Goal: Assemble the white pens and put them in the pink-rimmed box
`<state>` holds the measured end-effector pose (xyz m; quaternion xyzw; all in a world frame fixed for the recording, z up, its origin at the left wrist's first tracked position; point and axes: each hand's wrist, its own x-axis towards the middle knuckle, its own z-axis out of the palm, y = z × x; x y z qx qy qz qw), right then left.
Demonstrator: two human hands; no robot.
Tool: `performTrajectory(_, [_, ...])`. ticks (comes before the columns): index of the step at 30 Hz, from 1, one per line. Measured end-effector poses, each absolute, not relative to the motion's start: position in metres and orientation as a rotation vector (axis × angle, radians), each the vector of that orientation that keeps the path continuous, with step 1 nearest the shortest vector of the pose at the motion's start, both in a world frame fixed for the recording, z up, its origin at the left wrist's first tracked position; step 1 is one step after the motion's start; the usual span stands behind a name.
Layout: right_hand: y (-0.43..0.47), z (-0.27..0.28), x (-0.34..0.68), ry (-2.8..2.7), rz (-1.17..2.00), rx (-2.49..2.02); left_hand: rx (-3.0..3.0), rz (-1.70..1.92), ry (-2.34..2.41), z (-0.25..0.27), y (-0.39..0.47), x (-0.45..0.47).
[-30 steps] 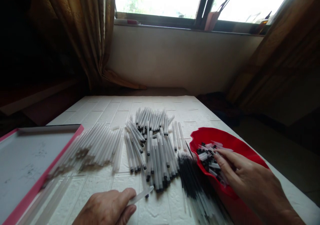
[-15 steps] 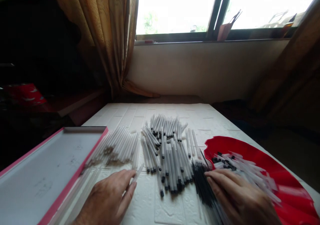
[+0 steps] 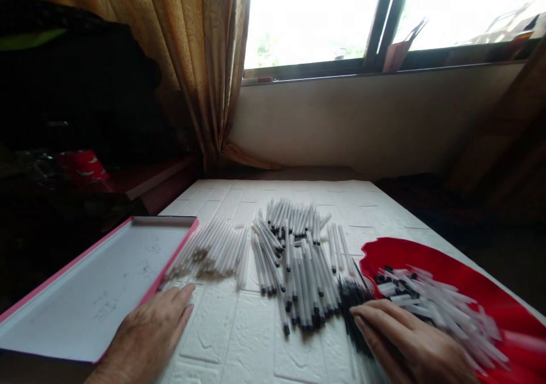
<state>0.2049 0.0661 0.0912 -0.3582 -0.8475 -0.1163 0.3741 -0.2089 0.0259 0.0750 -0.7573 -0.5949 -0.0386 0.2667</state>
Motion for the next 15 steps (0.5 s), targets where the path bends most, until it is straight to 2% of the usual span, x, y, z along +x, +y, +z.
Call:
performTrajectory(10, [0.064,0.087,0.205,-2.136,-0.246,-0.938,-2.01,-0.164,-1.496,0.086,0.022,-0.219])
performTrajectory(15, [0.064,0.083,0.202,-2.134,-0.18,-0.941,-2.145,-0.244,-1.419,0.101,0.039,-0.176])
